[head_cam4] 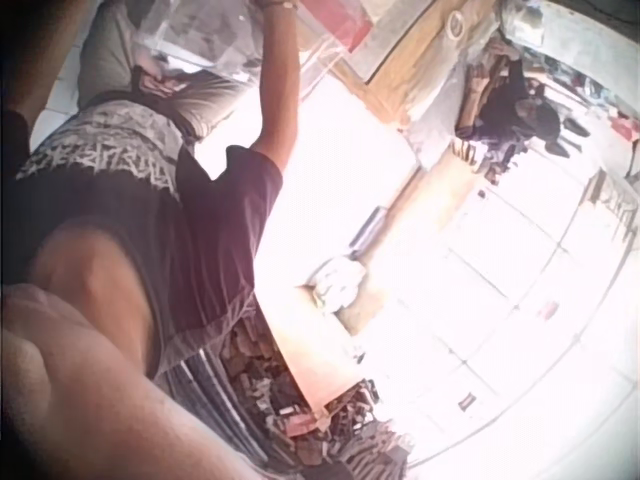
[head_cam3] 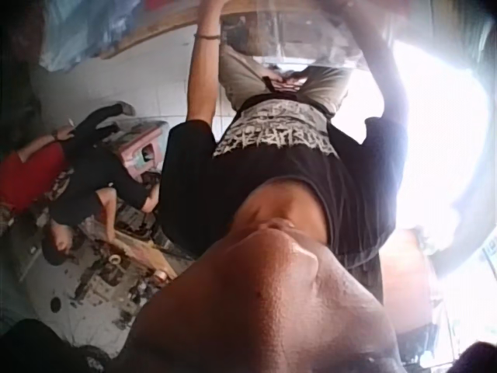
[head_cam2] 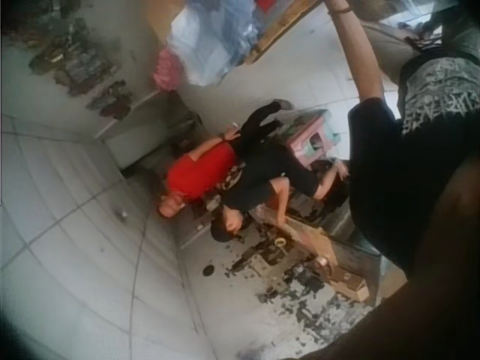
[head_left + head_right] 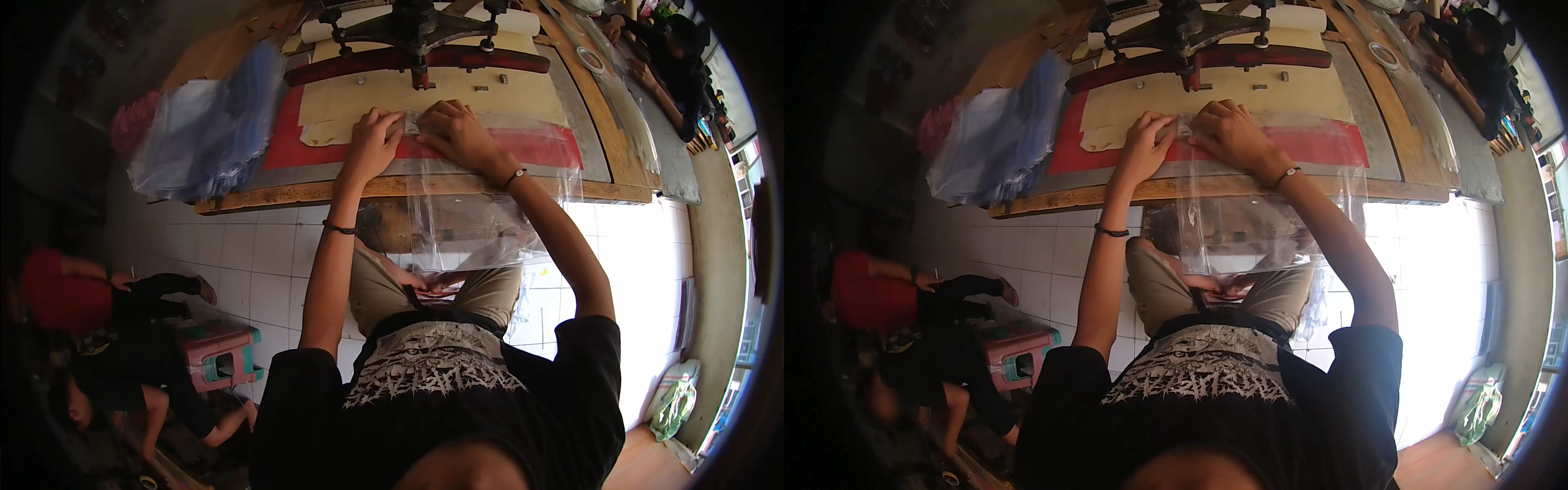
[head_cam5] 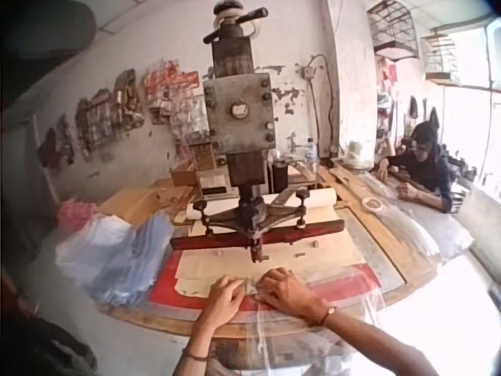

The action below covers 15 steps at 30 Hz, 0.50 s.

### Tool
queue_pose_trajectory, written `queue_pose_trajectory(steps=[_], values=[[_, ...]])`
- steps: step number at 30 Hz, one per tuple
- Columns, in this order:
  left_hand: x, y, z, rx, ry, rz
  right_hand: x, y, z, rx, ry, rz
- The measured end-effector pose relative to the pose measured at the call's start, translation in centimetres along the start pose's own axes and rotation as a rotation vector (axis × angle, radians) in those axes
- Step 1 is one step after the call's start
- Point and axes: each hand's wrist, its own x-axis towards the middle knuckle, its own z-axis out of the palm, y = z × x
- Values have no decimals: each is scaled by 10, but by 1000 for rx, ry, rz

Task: The person handles and aligns a plastic sheet, positions it under a press machine on the work table, and lowers the heat sealer to seal the plastic.

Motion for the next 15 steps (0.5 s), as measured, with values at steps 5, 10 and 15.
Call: queue_pose_trajectory(steps=[5, 10, 15], values=[[9, 2, 0, 172, -11, 210, 3, 10, -13, -1, -114, -159], [2, 3, -7, 128, -135, 207, -18, 0, -21, -200, -109, -290], [-1, 13, -8, 146, -107, 285, -80, -50, -60, -228, -123, 130]])
